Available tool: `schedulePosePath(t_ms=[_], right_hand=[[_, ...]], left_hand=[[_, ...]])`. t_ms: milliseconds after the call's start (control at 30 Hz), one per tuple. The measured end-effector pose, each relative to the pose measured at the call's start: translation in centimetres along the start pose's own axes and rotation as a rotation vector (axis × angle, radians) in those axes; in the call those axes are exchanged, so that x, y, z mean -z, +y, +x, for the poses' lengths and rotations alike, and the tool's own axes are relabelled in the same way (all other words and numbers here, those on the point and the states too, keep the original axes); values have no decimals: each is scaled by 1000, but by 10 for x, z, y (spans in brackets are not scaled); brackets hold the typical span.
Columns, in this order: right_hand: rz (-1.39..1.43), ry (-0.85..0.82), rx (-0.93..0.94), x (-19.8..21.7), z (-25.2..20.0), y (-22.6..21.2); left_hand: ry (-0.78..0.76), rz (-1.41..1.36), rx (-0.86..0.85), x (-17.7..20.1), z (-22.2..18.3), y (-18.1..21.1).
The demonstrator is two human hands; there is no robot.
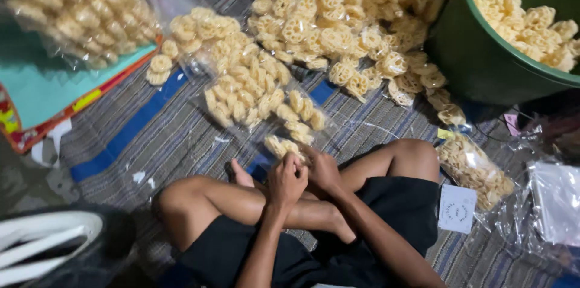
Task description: Packaging snacks into plastic bags and inserting labels while sitting on the floor
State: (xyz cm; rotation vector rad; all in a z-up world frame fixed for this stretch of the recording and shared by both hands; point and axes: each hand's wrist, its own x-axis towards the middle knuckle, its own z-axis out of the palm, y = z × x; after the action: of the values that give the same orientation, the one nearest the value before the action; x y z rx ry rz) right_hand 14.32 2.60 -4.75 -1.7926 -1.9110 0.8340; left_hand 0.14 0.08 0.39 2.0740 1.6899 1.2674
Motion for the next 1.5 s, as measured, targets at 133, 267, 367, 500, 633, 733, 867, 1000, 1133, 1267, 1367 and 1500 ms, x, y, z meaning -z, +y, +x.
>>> schedulePosePath(t_ms=[133, 267, 367, 500, 633, 733, 867, 1000, 1133, 1267, 1367, 1500], right_hand=[[-75, -24, -8, 9, 11, -14], [-169, 121, -40, -16, 37, 14], [-230, 205, -30, -17, 44, 15], [-74, 107, -195, -2, 41, 1], [-26, 75, -234, -6, 39, 5], [65, 46, -179, -11, 43, 15], [-53, 59, -193, -1, 37, 1], [-81, 56, -199, -25, 47, 33], [-139, 74, -155, -13, 35, 14], [-230, 114, -141, -32, 43, 38], [-212, 101, -133, -6, 27, 6], [-377, -62, -193, 8, 22, 18]], left_hand=[[-54, 63, 24, -11, -7, -9], [-116, 63, 35, -6, -7, -4], [-137, 81, 35, -7, -7, -5], [-126, 66, 24, -9, -8, -7], [-136, 57, 43, -15, -11, -13], [-115, 43, 51, -19, -11, -17], [-137, -12, 42, -7, -5, -7], [-190, -53, 5, -6, -5, -2], [-276, -145, -48, 4, -5, 13], [-481, -133, -107, 5, -9, 11], [-613, -120, -78, 3, -13, 7], [-665, -178, -59, 3, -11, 6]])
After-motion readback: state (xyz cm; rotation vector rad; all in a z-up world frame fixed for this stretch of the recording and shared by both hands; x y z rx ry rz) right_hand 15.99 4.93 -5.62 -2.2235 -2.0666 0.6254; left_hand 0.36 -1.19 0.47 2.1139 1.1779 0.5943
